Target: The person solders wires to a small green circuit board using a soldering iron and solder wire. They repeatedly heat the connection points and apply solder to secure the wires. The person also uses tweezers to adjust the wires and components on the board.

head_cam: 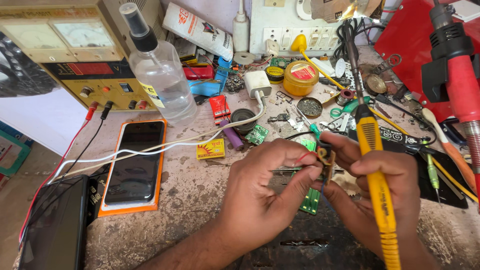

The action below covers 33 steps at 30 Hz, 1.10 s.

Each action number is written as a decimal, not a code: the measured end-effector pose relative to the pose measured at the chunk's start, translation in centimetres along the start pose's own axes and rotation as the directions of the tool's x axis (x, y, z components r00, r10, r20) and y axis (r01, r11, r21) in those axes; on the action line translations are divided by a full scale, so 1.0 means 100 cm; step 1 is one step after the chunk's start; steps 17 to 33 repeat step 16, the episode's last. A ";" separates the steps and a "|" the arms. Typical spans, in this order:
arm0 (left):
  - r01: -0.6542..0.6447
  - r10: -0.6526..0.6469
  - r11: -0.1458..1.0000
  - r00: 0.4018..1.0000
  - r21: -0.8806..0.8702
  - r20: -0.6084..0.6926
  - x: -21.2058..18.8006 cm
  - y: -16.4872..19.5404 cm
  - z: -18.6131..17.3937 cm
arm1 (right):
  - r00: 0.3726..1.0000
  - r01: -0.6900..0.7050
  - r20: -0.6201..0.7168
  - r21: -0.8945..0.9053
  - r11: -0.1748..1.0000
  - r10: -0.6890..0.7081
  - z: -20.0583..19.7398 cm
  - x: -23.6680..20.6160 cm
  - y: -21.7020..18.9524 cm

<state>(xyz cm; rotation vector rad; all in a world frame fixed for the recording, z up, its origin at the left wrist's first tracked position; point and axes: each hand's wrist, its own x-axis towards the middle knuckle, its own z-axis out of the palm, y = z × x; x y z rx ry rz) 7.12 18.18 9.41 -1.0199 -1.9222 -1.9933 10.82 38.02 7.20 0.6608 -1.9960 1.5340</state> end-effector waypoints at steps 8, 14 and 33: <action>0.197 -0.172 0.859 0.980 -0.472 0.098 0.002 -0.029 0.003 | 0.999 0.045 -0.014 -0.309 0.950 -0.052 0.007 -0.001 -0.002; 0.258 -0.230 0.745 0.965 -0.616 0.127 0.007 -0.013 0.009 | 0.998 0.012 -0.054 -0.125 0.992 -0.019 0.010 -0.006 0.003; 0.238 -0.201 0.760 0.971 -0.605 0.129 0.003 0.008 -0.013 | 0.996 -0.062 -0.062 0.065 0.996 0.066 0.008 -0.007 0.005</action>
